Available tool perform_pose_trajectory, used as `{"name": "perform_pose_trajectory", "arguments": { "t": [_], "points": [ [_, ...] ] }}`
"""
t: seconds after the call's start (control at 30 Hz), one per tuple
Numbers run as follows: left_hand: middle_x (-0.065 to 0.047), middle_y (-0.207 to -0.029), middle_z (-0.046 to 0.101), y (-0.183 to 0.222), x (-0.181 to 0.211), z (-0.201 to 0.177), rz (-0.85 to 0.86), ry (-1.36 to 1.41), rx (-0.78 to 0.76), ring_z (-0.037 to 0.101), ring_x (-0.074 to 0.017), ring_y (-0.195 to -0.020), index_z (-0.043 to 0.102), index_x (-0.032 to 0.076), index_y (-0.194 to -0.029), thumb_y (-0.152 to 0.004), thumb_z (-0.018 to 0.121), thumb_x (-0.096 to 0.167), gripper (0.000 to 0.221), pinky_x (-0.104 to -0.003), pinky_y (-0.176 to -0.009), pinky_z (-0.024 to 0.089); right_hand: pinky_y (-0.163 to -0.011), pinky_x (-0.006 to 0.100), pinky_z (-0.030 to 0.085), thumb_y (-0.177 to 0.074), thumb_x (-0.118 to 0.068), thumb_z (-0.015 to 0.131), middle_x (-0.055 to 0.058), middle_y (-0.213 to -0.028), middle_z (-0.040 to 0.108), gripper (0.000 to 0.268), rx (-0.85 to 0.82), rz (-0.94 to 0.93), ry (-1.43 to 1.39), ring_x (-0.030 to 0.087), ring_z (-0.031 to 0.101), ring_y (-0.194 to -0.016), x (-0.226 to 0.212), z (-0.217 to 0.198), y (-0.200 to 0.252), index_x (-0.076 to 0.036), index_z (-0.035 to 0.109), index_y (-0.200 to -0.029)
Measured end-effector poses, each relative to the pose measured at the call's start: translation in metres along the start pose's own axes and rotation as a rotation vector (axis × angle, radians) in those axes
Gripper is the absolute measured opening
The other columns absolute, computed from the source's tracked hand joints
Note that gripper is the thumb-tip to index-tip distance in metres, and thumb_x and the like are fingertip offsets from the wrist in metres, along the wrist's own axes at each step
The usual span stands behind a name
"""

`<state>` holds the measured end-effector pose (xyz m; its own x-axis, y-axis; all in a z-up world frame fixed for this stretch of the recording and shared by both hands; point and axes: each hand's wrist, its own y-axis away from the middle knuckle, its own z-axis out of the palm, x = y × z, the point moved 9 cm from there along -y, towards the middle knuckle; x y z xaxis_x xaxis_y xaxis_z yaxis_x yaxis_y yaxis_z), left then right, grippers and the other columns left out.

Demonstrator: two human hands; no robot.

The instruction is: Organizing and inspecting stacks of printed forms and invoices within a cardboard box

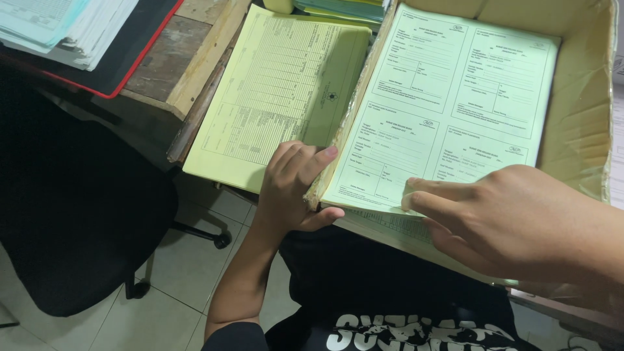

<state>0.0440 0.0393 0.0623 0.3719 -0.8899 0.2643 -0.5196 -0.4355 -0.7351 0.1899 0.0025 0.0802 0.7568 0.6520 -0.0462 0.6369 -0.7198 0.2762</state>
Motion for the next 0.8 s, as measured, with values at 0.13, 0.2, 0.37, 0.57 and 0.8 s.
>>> {"name": "perform_pose_trajectory", "arguments": {
  "t": [0.13,0.2,0.37,0.57,0.8],
  "points": [
    [-0.013,-0.091,0.053,0.001,-0.001,0.001,-0.001,0.006,-0.009,0.052,-0.0268,-0.081,0.036,0.01,-0.127,-0.089,0.033,0.06,0.063,-0.043,-0.08,0.042,-0.027,0.048,0.043,-0.081,-0.033,0.04,-0.013,-0.112,0.051,0.018,0.023,0.018,0.021,0.037,0.057,-0.027,0.002,-0.001,0.001,-0.021,0.043,-0.093],
    [-0.013,-0.09,0.053,0.0,-0.002,0.0,0.001,0.009,0.008,0.052,-0.0271,-0.081,0.037,0.009,-0.126,-0.09,0.028,0.06,0.063,-0.042,-0.079,0.042,-0.029,0.046,0.045,-0.082,-0.037,0.04,-0.014,-0.113,0.052,0.021,-0.035,0.036,0.02,0.035,0.06,-0.03,0.006,0.004,0.0,-0.022,0.043,-0.096],
    [-0.012,-0.089,0.053,0.0,0.0,-0.002,0.001,0.017,0.017,0.053,-0.0275,-0.08,0.039,0.008,-0.125,-0.086,0.023,0.066,0.072,-0.042,-0.079,0.042,-0.028,0.045,0.05,-0.077,-0.036,0.045,-0.01,-0.124,0.05,0.025,-0.021,0.043,0.032,0.037,0.063,-0.031,0.002,0.0,-0.001,-0.019,0.044,-0.095],
    [-0.014,-0.099,0.053,0.002,0.008,-0.004,0.07,0.031,0.019,0.053,-0.0263,-0.086,0.029,0.009,-0.128,-0.068,0.045,0.077,0.092,-0.04,-0.077,0.04,-0.033,0.04,0.046,-0.083,-0.038,0.038,-0.009,-0.111,0.054,0.02,-0.187,0.088,-0.046,0.029,0.061,-0.037,-0.003,0.003,-0.001,-0.019,0.045,-0.089],
    [-0.01,-0.101,0.048,-0.028,0.08,-0.038,0.097,-0.144,0.233,0.047,-0.0218,-0.089,0.047,0.012,-0.106,-0.086,0.046,0.041,0.036,-0.039,-0.08,0.042,-0.048,0.045,0.062,-0.085,-0.044,0.043,-0.004,-0.144,0.025,0.052,-0.312,0.098,-0.061,0.028,0.075,-0.052,-0.003,-0.006,0.022,-0.024,0.03,-0.131]
  ]
}}
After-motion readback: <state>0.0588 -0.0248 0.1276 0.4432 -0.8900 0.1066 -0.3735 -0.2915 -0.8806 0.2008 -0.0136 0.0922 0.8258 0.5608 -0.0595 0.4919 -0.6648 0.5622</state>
